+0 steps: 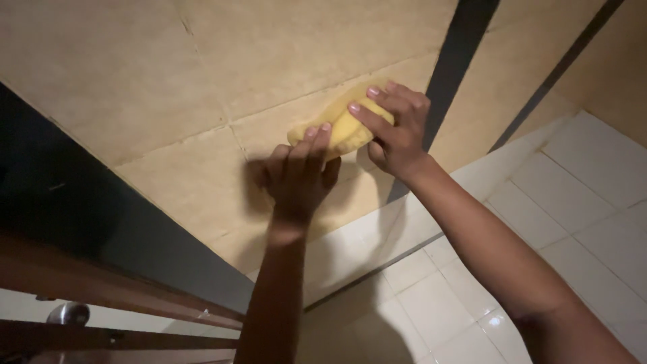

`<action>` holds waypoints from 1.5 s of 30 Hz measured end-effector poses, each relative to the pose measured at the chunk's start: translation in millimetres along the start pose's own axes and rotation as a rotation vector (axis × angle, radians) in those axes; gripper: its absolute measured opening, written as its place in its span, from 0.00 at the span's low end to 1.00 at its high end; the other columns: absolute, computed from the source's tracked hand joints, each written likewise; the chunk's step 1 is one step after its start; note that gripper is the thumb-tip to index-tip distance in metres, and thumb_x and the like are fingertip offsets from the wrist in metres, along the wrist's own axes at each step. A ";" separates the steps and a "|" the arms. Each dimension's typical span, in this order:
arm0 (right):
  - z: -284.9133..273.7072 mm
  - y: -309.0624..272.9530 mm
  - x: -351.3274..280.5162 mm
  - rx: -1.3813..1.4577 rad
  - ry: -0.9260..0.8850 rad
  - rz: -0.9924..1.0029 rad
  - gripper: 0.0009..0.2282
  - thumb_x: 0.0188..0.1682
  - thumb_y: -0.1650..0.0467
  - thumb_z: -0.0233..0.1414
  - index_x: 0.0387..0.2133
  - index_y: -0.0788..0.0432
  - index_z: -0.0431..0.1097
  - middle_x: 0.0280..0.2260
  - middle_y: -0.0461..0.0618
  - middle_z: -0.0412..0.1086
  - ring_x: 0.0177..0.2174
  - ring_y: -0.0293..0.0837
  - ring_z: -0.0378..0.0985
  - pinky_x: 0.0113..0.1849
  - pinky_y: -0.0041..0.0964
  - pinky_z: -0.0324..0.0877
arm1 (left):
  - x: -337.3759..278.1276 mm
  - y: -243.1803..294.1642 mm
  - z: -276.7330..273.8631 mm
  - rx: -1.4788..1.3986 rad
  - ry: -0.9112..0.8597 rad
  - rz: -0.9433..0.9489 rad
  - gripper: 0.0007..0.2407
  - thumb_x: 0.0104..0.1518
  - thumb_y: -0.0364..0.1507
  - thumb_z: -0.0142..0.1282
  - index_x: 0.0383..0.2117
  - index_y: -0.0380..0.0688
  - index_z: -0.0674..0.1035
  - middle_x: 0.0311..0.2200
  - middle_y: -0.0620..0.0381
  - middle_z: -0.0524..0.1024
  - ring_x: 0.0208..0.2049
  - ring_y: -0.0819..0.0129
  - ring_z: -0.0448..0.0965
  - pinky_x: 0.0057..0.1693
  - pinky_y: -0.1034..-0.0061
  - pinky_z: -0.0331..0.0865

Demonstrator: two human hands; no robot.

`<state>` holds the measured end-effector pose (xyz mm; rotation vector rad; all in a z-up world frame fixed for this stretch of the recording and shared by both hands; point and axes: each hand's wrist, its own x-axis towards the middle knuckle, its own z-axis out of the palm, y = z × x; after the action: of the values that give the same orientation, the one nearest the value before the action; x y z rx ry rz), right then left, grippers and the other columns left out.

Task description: The person uses a yellow sponge to scrub the tiled walls and the black baseboard trim in a bathroom. They wipe the vertical surfaces and the horizontal junction between the wall and the floor, moving along the wall to clean different sections.

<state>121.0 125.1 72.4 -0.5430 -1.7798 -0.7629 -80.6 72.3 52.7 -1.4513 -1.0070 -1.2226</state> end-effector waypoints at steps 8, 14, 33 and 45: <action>-5.3 13.2 0.8 0.023 -0.001 -0.084 0.25 0.37 0.78 0.56 0.51 0.47 0.77 0.51 0.48 0.69 0.51 0.56 0.67 0.52 0.48 0.64 | -15.7 -3.8 9.5 -0.021 -0.088 0.002 0.15 0.62 0.42 0.61 0.54 0.63 0.79 0.46 0.72 0.73 0.41 0.66 0.70 0.48 0.66 0.61; -18.6 24.1 5.1 0.087 -0.022 -0.145 0.23 0.41 0.78 0.59 0.50 0.45 0.77 0.50 0.46 0.71 0.50 0.53 0.70 0.50 0.47 0.66 | -16.0 23.6 7.8 -0.010 -0.093 -0.091 0.19 0.57 0.38 0.67 0.56 0.63 0.79 0.50 0.73 0.70 0.45 0.65 0.69 0.51 0.61 0.54; -36.2 84.7 -193.6 0.392 -0.264 -0.018 0.19 0.49 0.75 0.58 0.53 0.43 0.72 0.50 0.44 0.71 0.53 0.52 0.74 0.49 0.50 0.68 | -116.5 183.1 13.7 -0.042 -0.487 -0.374 0.16 0.44 0.29 0.66 0.42 0.54 0.81 0.42 0.67 0.75 0.47 0.66 0.74 0.50 0.61 0.59; -47.2 104.7 -182.6 0.322 -0.107 0.007 0.20 0.42 0.75 0.57 0.49 0.45 0.75 0.48 0.49 0.71 0.50 0.56 0.74 0.46 0.55 0.68 | -101.3 209.0 29.7 0.044 -0.426 -0.349 0.19 0.46 0.32 0.65 0.48 0.53 0.81 0.47 0.65 0.77 0.50 0.64 0.72 0.51 0.57 0.59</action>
<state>282.3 163.7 -65.4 -0.3796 -1.9502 -0.4351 111.3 56.9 -80.8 -1.5813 -1.6208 -1.1409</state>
